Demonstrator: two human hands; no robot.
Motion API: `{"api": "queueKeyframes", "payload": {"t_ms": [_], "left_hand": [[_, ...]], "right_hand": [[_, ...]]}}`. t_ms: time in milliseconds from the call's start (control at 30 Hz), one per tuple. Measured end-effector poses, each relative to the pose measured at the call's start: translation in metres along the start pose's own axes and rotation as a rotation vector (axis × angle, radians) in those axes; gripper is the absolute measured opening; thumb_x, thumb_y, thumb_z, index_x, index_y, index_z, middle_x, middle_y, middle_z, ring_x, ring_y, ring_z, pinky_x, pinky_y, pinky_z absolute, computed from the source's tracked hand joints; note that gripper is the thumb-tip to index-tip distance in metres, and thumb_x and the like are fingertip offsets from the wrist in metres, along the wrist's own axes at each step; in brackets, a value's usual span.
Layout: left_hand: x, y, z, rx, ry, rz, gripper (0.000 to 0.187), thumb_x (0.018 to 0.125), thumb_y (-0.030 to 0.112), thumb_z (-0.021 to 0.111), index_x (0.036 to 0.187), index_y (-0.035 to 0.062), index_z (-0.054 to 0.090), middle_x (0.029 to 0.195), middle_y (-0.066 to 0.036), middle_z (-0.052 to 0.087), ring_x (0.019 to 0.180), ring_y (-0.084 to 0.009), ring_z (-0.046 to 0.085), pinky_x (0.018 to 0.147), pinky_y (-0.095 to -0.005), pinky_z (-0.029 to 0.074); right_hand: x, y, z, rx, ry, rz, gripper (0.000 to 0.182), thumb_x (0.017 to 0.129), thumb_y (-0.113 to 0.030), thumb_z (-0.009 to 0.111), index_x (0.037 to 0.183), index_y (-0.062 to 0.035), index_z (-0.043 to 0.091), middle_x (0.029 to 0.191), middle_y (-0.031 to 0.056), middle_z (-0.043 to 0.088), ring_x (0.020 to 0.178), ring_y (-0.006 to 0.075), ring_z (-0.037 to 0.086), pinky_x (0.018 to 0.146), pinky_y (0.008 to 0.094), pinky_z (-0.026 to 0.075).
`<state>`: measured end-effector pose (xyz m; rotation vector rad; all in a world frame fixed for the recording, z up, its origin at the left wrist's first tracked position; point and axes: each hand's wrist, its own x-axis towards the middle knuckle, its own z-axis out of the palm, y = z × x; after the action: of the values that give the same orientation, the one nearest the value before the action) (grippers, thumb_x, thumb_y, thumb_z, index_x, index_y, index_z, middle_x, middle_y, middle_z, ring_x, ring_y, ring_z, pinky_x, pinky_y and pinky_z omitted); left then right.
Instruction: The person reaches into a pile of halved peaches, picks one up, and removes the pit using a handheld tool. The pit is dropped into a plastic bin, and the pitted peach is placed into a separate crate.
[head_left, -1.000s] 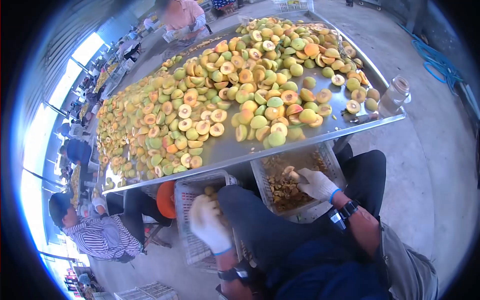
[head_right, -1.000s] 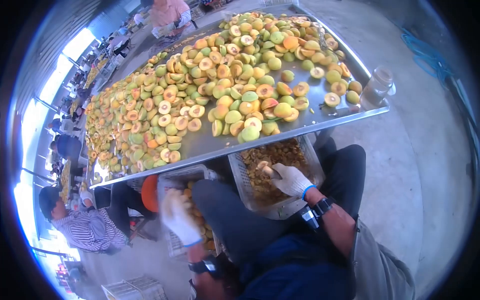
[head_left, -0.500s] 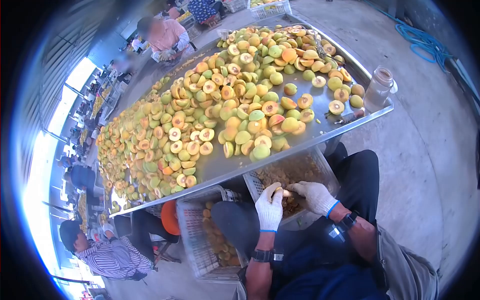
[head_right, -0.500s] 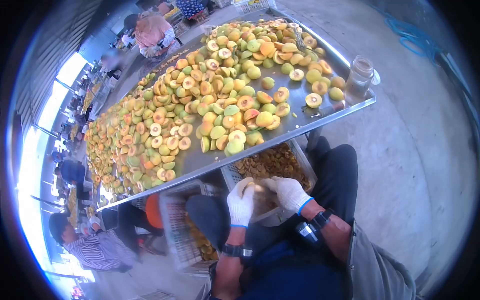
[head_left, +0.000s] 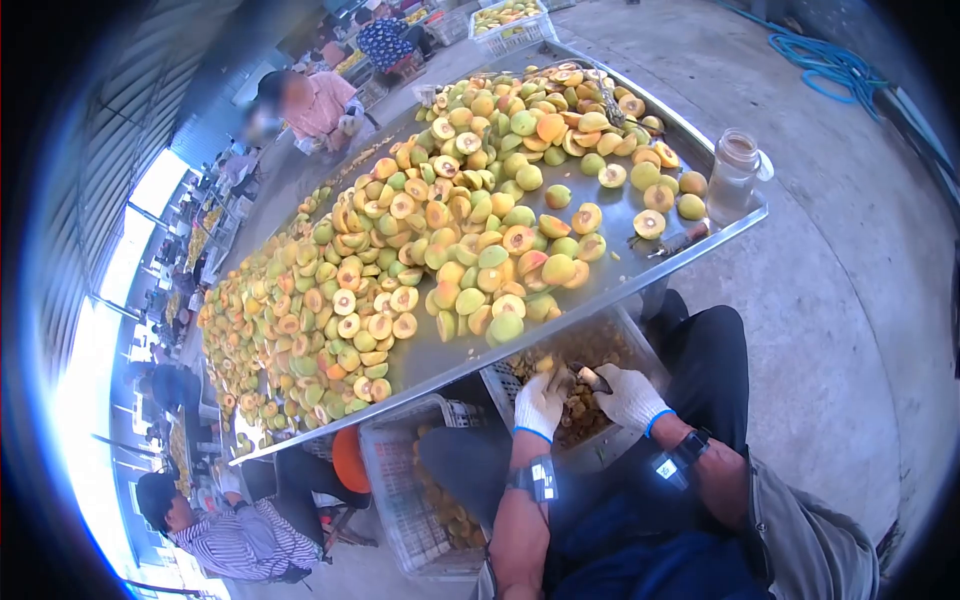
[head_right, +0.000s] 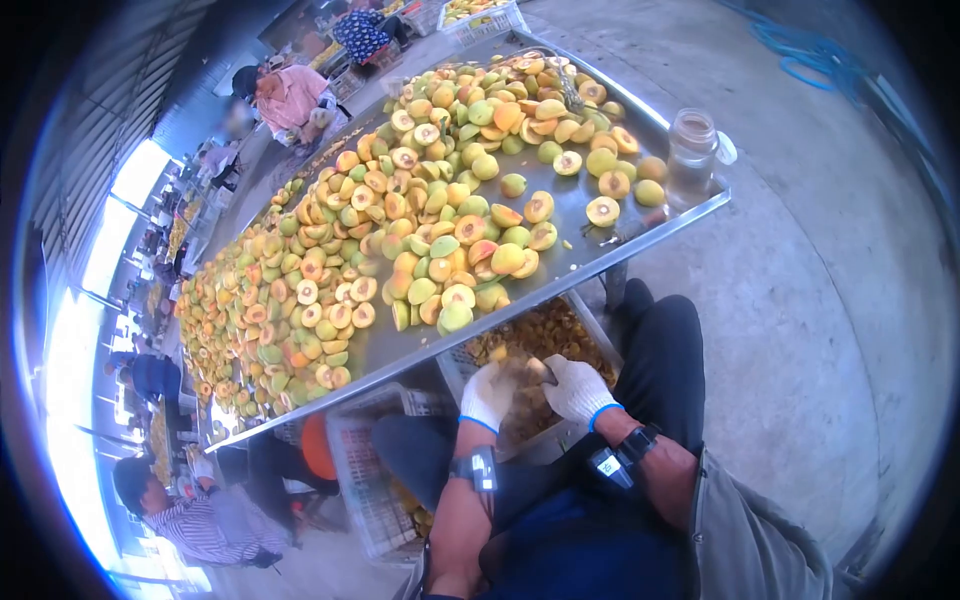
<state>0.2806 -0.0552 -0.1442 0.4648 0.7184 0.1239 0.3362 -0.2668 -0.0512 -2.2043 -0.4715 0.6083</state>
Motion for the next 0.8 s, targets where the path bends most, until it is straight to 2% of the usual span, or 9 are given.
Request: {"api": "queueKeyframes", "payload": {"t_ms": [67, 133, 200, 233, 400, 467, 533, 733, 800], "left_hand": [[-0.026, 0.013, 0.037, 1.741, -0.154, 0.580, 0.023, 0.100, 0.000, 0.059, 0.122, -0.0019, 0.061, 0.120, -0.015, 0.069, 0.106, -0.0347, 0.071, 0.089, -0.0477, 0.059], [-0.003, 0.004, 0.013, 1.797, -0.149, 0.673, 0.025, 0.099, 0.001, 0.060, 0.124, -0.0009, 0.062, 0.113, -0.015, 0.071, 0.105, -0.0340, 0.072, 0.086, -0.0458, 0.059], [0.004, -0.013, 0.002, 0.485, 0.034, 0.423, 0.024, 0.099, 0.003, 0.061, 0.123, 0.0000, 0.064, 0.106, -0.017, 0.073, 0.096, -0.0325, 0.074, 0.077, -0.0401, 0.060], [-0.041, 0.004, 0.056, 0.338, 0.237, 0.297, 0.027, 0.100, 0.007, 0.061, 0.125, 0.0001, 0.063, 0.104, -0.019, 0.072, 0.088, -0.0317, 0.073, 0.070, -0.0362, 0.059], [-0.075, 0.048, 0.096, 0.695, 0.268, 0.892, 0.023, 0.104, 0.007, 0.056, 0.123, -0.0022, 0.065, 0.100, -0.013, 0.073, 0.080, -0.0164, 0.069, 0.066, -0.0275, 0.054], [-0.054, 0.075, 0.097, 0.806, 0.327, 0.997, 0.022, 0.101, 0.008, 0.060, 0.118, -0.0039, 0.067, 0.099, -0.014, 0.074, 0.079, -0.0193, 0.069, 0.069, -0.0305, 0.055], [-0.028, 0.091, 0.097, 1.262, 0.395, 1.330, 0.026, 0.097, 0.017, 0.067, 0.112, -0.0033, 0.070, 0.099, -0.019, 0.074, 0.083, -0.0297, 0.072, 0.076, -0.0394, 0.056], [-0.011, 0.099, 0.122, 1.676, 0.499, 0.970, 0.037, 0.091, 0.036, 0.074, 0.112, 0.0054, 0.073, 0.109, -0.022, 0.074, 0.099, -0.0434, 0.069, 0.092, -0.0476, 0.054], [-0.013, 0.091, 0.118, 1.769, 0.432, 1.078, 0.038, 0.089, 0.036, 0.075, 0.111, 0.0055, 0.074, 0.111, -0.021, 0.072, 0.099, -0.0437, 0.067, 0.092, -0.0494, 0.053]], "right_hand": [[-0.002, 0.002, 0.001, 0.005, -0.017, -0.053, 0.029, 0.095, -0.026, 0.064, 0.114, -0.0046, 0.064, 0.097, 0.0270, 0.072, 0.097, 0.0472, 0.068, 0.084, 0.0545, 0.053], [-0.004, 0.000, -0.001, 0.008, -0.034, -0.041, 0.030, 0.094, -0.026, 0.065, 0.116, -0.0047, 0.065, 0.099, 0.0269, 0.072, 0.098, 0.0465, 0.069, 0.085, 0.0540, 0.053], [-0.007, -0.001, -0.002, 0.019, -0.052, -0.016, 0.032, 0.094, -0.026, 0.065, 0.118, -0.0048, 0.065, 0.100, 0.0268, 0.072, 0.098, 0.0458, 0.069, 0.085, 0.0536, 0.053], [-0.007, -0.001, -0.003, 0.031, -0.065, -0.005, 0.032, 0.094, -0.026, 0.065, 0.117, -0.0044, 0.065, 0.099, 0.0264, 0.072, 0.098, 0.0455, 0.069, 0.085, 0.0530, 0.053], [-0.010, -0.003, -0.004, 0.104, -0.082, -0.018, 0.030, 0.093, -0.027, 0.066, 0.110, -0.0030, 0.065, 0.096, 0.0259, 0.072, 0.095, 0.0453, 0.070, 0.083, 0.0518, 0.053], [-0.008, -0.002, -0.001, 0.104, -0.117, 0.037, 0.029, 0.093, -0.028, 0.067, 0.106, -0.0022, 0.064, 0.092, 0.0263, 0.071, 0.092, 0.0456, 0.070, 0.081, 0.0515, 0.053], [-0.009, 0.002, 0.004, 0.112, -0.107, 0.018, 0.029, 0.094, -0.029, 0.067, 0.105, -0.0018, 0.063, 0.091, 0.0266, 0.071, 0.091, 0.0459, 0.070, 0.081, 0.0515, 0.053], [-0.011, -0.001, 0.006, 0.124, -0.096, 0.014, 0.029, 0.095, -0.030, 0.066, 0.103, -0.0012, 0.064, 0.091, 0.0272, 0.070, 0.090, 0.0465, 0.070, 0.080, 0.0512, 0.053], [-0.012, -0.001, 0.006, 0.113, -0.099, -0.003, 0.029, 0.095, -0.029, 0.066, 0.103, -0.0011, 0.064, 0.091, 0.0273, 0.071, 0.090, 0.0465, 0.070, 0.080, 0.0510, 0.053]]}}
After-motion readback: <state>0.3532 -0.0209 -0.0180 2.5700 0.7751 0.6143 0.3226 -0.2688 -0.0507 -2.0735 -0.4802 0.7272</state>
